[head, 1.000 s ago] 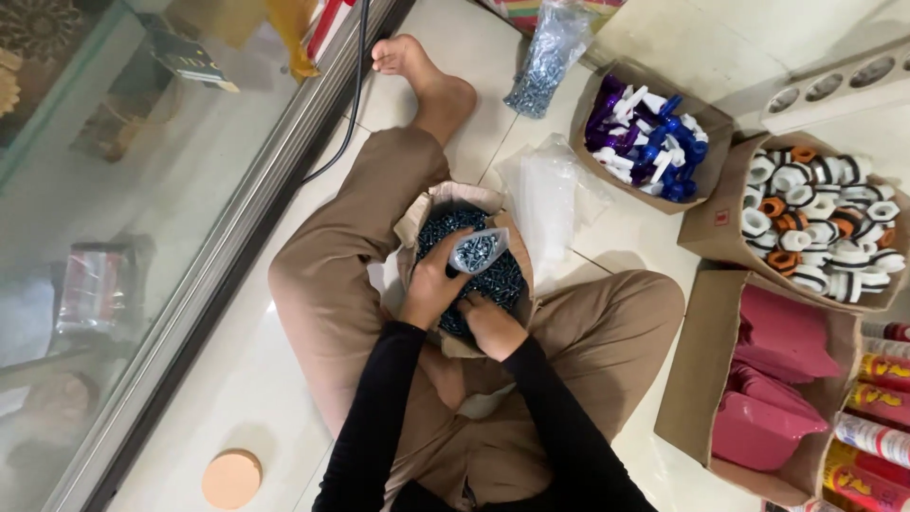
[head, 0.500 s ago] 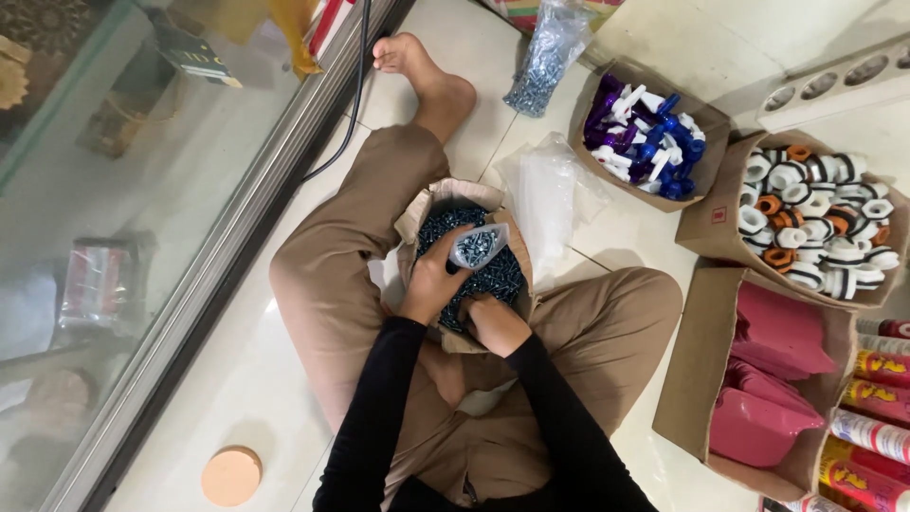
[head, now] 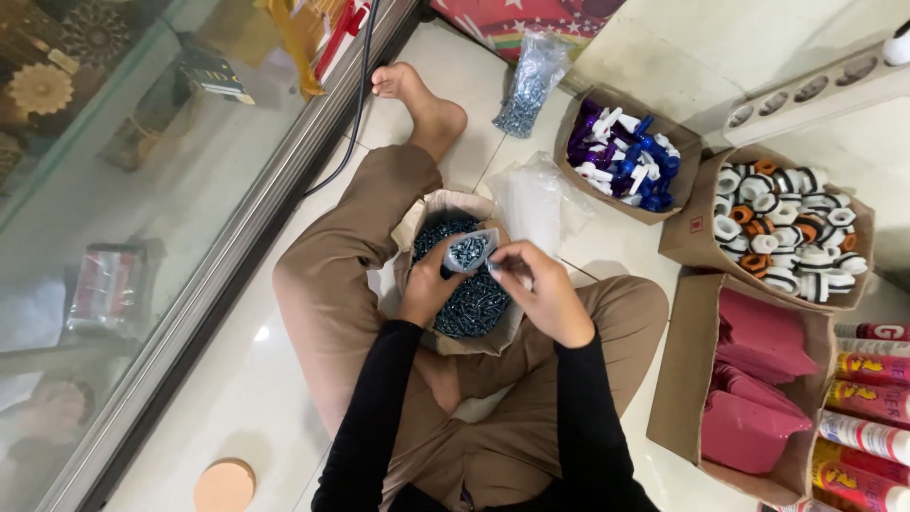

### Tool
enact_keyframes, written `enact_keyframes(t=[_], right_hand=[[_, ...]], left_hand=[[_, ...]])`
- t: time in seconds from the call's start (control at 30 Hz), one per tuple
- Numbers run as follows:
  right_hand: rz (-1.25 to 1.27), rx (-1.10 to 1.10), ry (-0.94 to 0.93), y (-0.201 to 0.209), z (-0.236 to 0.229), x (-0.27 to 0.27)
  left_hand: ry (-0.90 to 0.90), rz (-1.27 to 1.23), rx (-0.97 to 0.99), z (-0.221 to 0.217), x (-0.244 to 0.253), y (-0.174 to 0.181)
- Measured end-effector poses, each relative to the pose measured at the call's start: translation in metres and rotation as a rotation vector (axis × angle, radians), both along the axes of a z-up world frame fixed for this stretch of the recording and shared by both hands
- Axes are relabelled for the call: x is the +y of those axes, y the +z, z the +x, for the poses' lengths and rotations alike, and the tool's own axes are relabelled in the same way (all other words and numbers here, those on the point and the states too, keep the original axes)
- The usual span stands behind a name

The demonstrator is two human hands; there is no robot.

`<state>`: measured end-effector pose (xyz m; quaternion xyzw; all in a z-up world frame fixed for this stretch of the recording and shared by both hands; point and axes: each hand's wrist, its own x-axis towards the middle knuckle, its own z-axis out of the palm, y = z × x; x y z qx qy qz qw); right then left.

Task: Packaging small blue beads into clear plastic bags while sitting on the floor

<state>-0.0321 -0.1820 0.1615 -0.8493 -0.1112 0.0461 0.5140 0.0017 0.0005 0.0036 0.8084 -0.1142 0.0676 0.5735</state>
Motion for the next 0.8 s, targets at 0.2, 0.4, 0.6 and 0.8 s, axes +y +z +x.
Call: enact_keyframes(t=[0.2,0.4,0.6,0.8], right_hand=[[-0.018,-0.210,-0.076,-0.015,0.029,0.021],[-0.112,-0.337,-0.246,-0.043,0.028,0.026],[-0.026,-0.503,-0.340,-0.032,0.018,0.026],[0.059,-0.169,-0.243,-0.040,-0.012,0.014]], left_hand=[[0.017,0.022,-0.040,0.000,-0.002,-0.004],[0.004,0.058,0.011,-0.002,-0.001,0.007],[0.002,0.032,0.048,0.003,0.004,-0.018],[-0.083,-0.268,0.071,0.008,0.019,0.000]])
